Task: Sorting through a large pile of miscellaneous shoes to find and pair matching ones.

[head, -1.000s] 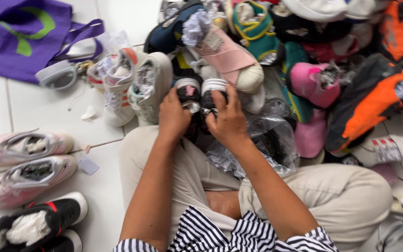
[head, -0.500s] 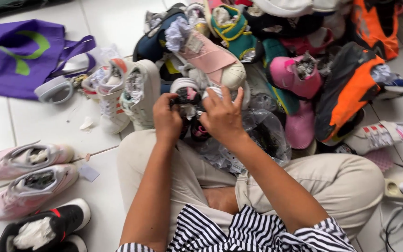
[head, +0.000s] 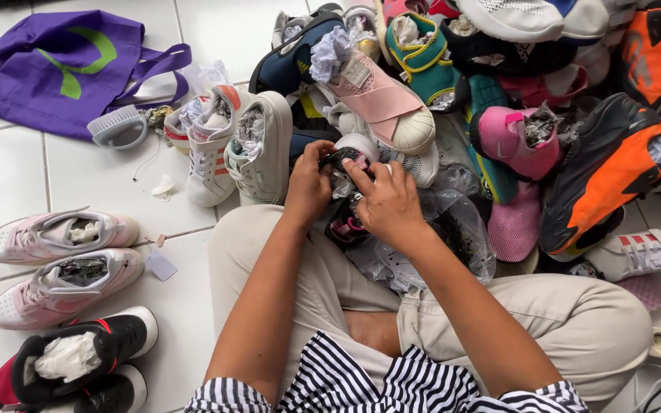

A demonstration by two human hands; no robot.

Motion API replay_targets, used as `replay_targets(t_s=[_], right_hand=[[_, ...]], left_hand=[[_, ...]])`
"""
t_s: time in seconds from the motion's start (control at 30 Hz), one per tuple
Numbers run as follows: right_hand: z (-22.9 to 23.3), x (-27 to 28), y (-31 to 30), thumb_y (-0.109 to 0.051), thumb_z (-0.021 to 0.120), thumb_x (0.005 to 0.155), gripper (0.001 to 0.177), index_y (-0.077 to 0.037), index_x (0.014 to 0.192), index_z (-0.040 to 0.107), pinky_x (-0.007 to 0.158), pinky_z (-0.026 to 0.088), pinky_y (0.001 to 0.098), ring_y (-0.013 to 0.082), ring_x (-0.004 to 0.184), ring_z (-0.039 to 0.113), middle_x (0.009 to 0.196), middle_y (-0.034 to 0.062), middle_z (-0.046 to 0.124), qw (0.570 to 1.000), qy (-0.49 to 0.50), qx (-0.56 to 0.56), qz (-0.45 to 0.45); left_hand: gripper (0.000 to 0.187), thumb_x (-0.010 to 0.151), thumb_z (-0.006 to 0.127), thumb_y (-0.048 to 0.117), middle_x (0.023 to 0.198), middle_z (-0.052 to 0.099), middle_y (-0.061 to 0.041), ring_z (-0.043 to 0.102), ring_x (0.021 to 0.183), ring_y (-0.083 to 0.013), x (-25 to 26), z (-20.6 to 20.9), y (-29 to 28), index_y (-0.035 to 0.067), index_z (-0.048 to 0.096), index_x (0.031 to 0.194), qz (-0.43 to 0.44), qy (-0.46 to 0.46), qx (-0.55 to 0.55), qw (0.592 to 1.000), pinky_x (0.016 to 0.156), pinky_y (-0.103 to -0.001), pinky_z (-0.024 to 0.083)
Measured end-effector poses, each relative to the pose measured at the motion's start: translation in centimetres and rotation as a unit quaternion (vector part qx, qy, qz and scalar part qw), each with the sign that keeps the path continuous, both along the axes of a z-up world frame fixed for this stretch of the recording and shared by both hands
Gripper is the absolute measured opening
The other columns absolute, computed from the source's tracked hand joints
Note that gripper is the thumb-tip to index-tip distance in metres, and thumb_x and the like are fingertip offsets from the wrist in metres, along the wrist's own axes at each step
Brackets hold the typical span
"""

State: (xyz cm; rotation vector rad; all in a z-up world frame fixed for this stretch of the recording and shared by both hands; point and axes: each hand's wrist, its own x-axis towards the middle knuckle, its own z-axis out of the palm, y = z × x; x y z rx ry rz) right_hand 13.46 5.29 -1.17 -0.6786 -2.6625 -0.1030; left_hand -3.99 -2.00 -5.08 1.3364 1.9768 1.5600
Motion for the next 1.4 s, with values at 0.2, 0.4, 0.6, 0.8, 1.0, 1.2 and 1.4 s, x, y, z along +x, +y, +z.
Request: replay_targets(t_s=[0.2, 0.4, 0.6, 0.8, 1.0, 1.2, 1.4], right_hand=[[0.0, -0.4, 2.3, -0.029, 0.059, 0.073, 0.064, -0.024, 0.137, 0.053, 0.07, 0.051, 0.0513, 0.0391, 0.092, 0.065, 0.104, 0.0105, 0.062, 0.995, -0.09, -0.04, -0.027], [-1.4, -0.1, 2.9, -0.034, 0.061, 0.075, 0.042, -0.023, 0.115, 0.056, 0.07, 0.054, 0.0498, 0.035, 0.087, 0.067, 0.095, 0.0064, 0.064, 0.997, -0.064, -0.029, -0.027], [0.4, 1.1, 3.2, -0.034, 0.059, 0.081, 0.026, -0.019, 0.102, 0.055, 0.072, 0.057, 0.0512, 0.0375, 0.085, 0.069, 0.089, 0.0082, 0.063, 0.995, -0.051, -0.082, -0.02], [3.6, 1.7, 2.9, -0.032, 0.063, 0.084, 0.021, -0.019, 0.098, 0.053, 0.074, 0.058, 0.0514, 0.0391, 0.087, 0.07, 0.086, 0.0087, 0.062, 0.995, -0.009, -0.097, -0.009], [6.7, 1.3, 2.9, -0.032, 0.066, 0.087, 0.018, -0.02, 0.098, 0.058, 0.075, 0.057, 0.0492, 0.0353, 0.085, 0.071, 0.086, 0.0087, 0.064, 0.995, 0.046, -0.087, -0.026], [12.4, 2.8, 3.0, -0.014, 0.069, 0.093, 0.014, -0.008, 0.105, 0.067, 0.083, 0.05, 0.0458, 0.0348, 0.089, 0.064, 0.095, 0.0152, 0.068, 0.975, 0.127, -0.179, -0.019], [15.1, 3.3, -1.6, -0.011, 0.076, 0.101, 0.017, -0.001, 0.108, 0.064, 0.089, 0.046, 0.0436, 0.0302, 0.093, 0.061, 0.099, 0.012, 0.065, 0.966, 0.194, -0.169, -0.032]], left_hand=[[0.047, 0.098, 0.058, 0.001, 0.129, 0.068, -0.014, 0.061, 0.122, -0.0385, 0.4, 1.6, -0.4, 0.013, 0.044, 0.141, -0.054, -0.019, -0.019, 0.998, 0.104, -0.054, 0.047], [0.062, 0.094, 0.064, 0.009, 0.145, 0.05, -0.032, 0.046, 0.136, -0.0494, 1.6, 3.0, -2.7, -0.001, 0.035, 0.148, -0.082, -0.017, -0.06, 0.995, 0.114, -0.059, 0.035], [0.085, 0.098, 0.066, 0.033, 0.161, 0.022, -0.037, 0.022, 0.149, -0.0527, 3.3, 3.7, -4.2, -0.005, 0.019, 0.158, -0.094, -0.004, -0.112, 0.989, 0.121, -0.063, 0.018], [0.064, 0.108, 0.05, 0.034, 0.16, 0.029, -0.029, 0.027, 0.149, -0.047, 4.7, 6.3, -7.5, 0.002, 0.027, 0.158, 0.022, 0.024, 0.011, 0.999, 0.123, -0.056, 0.019], [0.053, 0.106, 0.048, 0.033, 0.151, 0.04, -0.025, 0.038, 0.142, -0.0448, 7.8, 5.3, -9.3, 0.001, 0.043, 0.148, 0.126, 0.055, 0.081, 0.987, 0.12, -0.055, 0.027], [0.039, 0.101, 0.052, 0.033, 0.123, 0.065, -0.012, 0.062, 0.117, -0.0303, 13.2, 6.6, -11.7, 0.008, 0.061, 0.129, 0.023, -0.079, -0.006, 0.997, 0.104, -0.042, 0.043], [0.091, 0.092, 0.054, 0.051, 0.157, 0.035, -0.022, 0.039, 0.142, -0.0266, 11.8, 7.0, -10.9, 0.006, 0.012, 0.159, -0.066, -0.455, 0.049, 0.887, 0.099, -0.039, 0.048]])
